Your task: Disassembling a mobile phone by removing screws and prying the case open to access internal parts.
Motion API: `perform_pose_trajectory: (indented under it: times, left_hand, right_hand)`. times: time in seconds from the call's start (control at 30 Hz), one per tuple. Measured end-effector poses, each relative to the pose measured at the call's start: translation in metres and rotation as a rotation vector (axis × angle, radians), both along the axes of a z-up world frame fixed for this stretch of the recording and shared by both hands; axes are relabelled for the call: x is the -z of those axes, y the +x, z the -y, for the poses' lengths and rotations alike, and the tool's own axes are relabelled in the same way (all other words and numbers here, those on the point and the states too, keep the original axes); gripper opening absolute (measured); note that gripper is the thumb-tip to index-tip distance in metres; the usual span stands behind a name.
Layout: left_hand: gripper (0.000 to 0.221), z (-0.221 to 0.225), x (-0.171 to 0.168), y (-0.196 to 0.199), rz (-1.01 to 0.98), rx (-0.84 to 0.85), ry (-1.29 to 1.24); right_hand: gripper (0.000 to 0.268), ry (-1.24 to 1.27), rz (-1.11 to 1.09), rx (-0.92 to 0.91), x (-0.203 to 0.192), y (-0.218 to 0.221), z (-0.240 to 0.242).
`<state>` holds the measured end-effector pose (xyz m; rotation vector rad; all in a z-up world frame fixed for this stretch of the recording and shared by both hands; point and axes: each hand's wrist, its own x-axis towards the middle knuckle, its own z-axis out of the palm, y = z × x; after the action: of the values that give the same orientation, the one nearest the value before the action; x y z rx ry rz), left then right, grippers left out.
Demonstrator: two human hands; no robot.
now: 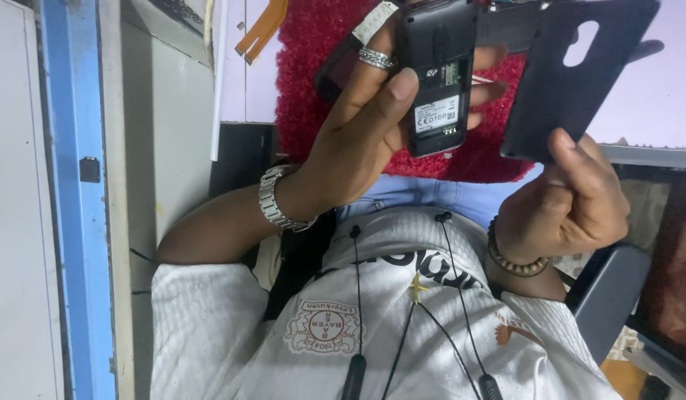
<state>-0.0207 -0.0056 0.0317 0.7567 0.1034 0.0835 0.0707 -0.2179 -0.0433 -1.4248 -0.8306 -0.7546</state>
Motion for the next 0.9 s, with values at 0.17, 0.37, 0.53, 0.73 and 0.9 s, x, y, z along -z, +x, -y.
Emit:
perform_pose_trajectory:
  times: [0.17, 0.37, 0.53, 0.73, 0.9]
  left_hand:
    - [0.084, 0.001, -0.002, -0.001, -0.018, 0.035, -0.040]
    - [0.086, 0.002, -0.002, -0.001, -0.022, 0.031, -0.095]
    - [0.085, 0.002, 0.005, -0.001, -0.039, 0.048, -0.180]
    - [0.081, 0.002, 0.001, -0.001, -0.002, 0.035, -0.123]
    - [0.062, -0.006, 0.005, -0.004, 0.187, 0.009, -0.068]
  right_hand:
    - [0.059, -0.033, -0.085, 0.177, 0.006, -0.007, 0.003]
    - [0.054, -0.013, -0.102, 0.129, 0.009, -0.006, 0.003]
    - [0.058, -0.020, -0.115, 0.182, 0.000, -0.009, -0.005]
    - [0.056, 0.009, -0.099, 0.162, 0.000, -0.008, -0.006]
    - [0.044, 0.168, -0.361, -0.105, -0.015, -0.018, -0.012]
